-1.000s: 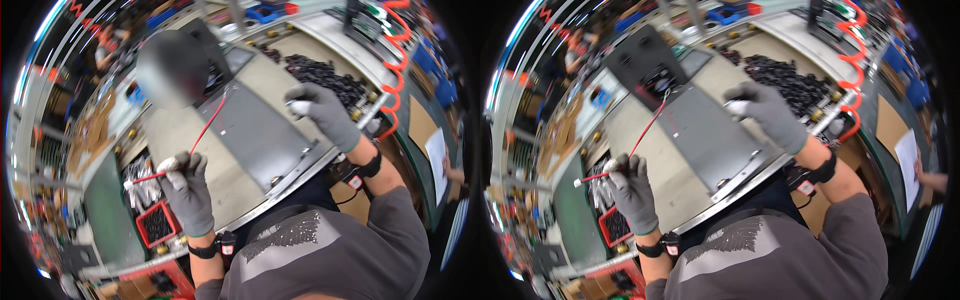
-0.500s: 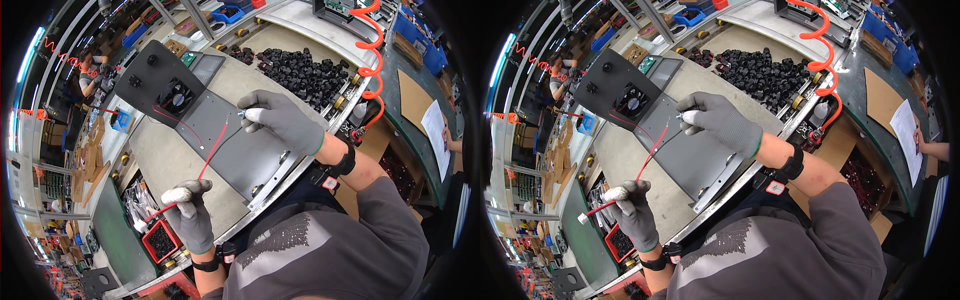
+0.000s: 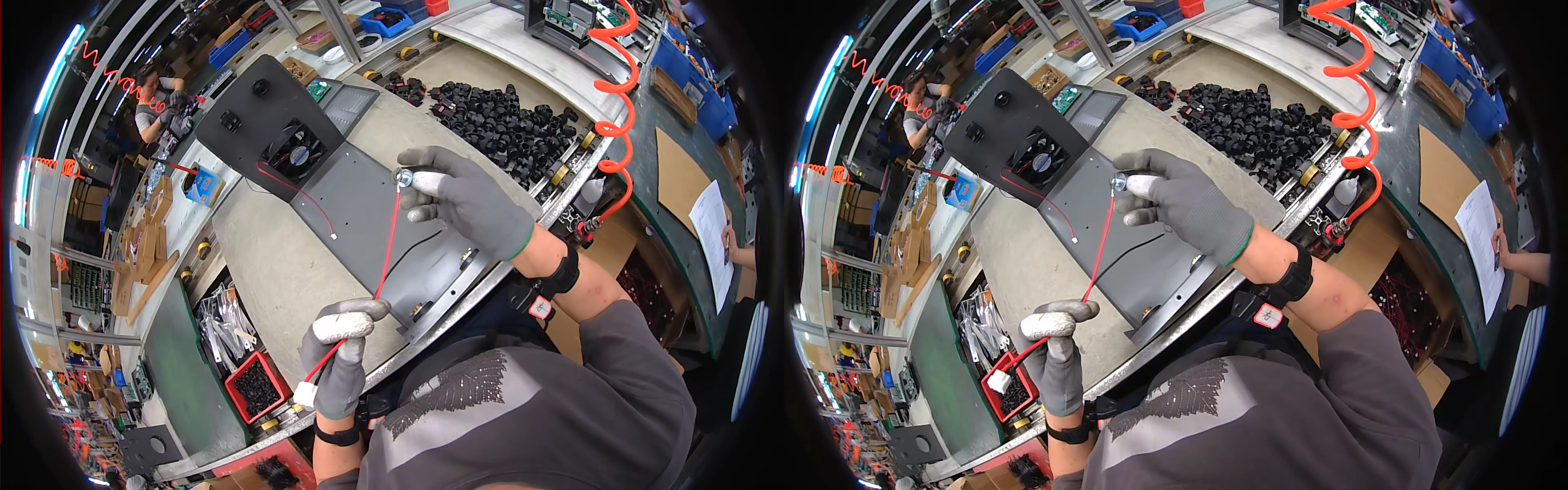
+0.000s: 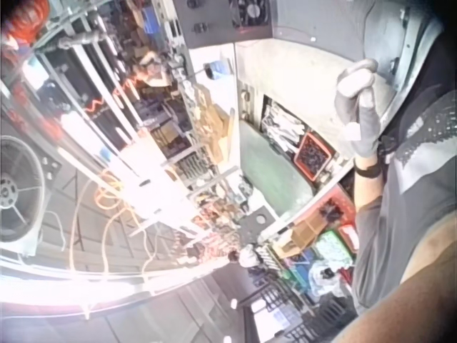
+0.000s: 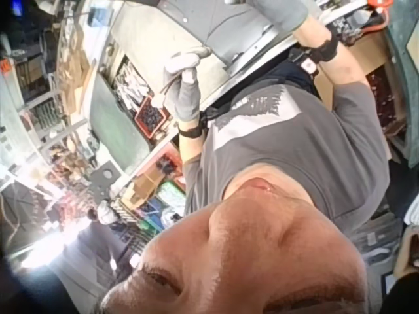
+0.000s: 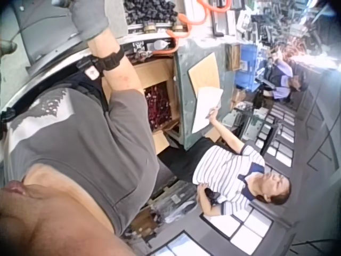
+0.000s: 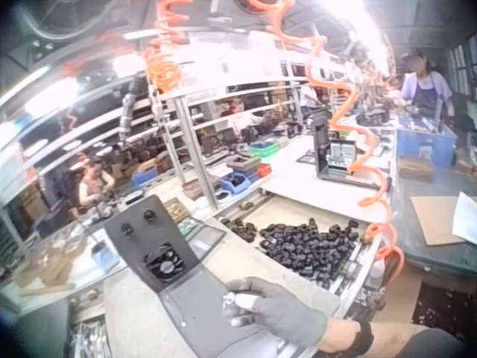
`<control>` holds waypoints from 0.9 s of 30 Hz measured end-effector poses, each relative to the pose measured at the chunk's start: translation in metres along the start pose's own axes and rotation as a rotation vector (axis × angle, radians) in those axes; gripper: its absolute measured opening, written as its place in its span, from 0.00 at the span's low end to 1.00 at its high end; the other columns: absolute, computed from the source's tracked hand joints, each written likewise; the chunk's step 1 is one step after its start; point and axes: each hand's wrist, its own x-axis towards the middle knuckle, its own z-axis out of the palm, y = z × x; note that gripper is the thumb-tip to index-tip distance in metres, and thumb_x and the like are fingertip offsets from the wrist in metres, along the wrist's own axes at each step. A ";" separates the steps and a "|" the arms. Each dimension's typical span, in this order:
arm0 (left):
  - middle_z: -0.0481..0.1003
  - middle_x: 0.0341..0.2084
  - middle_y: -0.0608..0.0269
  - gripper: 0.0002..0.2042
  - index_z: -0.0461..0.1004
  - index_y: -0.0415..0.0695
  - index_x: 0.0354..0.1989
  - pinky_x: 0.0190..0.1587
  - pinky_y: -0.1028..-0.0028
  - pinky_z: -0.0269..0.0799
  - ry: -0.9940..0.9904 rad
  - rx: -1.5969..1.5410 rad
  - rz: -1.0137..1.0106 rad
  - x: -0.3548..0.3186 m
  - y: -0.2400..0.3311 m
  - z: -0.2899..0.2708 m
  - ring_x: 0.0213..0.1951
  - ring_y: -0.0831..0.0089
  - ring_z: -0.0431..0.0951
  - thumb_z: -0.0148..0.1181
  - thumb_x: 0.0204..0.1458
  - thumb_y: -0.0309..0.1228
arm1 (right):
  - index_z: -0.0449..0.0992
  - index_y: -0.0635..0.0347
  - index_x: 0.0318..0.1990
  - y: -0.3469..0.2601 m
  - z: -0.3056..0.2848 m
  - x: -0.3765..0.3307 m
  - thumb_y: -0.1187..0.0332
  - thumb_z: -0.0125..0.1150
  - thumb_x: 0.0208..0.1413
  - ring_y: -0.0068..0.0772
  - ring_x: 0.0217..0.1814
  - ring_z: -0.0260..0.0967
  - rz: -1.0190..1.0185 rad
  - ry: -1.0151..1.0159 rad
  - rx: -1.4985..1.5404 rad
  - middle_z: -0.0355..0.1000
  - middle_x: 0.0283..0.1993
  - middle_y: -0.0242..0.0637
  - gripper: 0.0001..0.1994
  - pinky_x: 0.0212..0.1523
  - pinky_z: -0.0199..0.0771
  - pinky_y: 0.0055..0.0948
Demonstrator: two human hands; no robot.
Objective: The recorder is assembling an electronic device chassis, installing a cooling fan, and preparing wiring in a workshop environment.
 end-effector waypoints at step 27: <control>0.79 0.40 0.50 0.11 0.79 0.40 0.42 0.45 0.67 0.75 -0.551 0.365 0.014 0.037 0.022 -0.004 0.40 0.57 0.81 0.55 0.51 0.27 | 0.68 0.68 0.58 -0.006 0.004 0.005 0.68 0.53 0.63 0.23 0.42 0.72 0.011 -0.170 0.040 0.72 0.43 0.34 0.19 0.44 0.72 0.24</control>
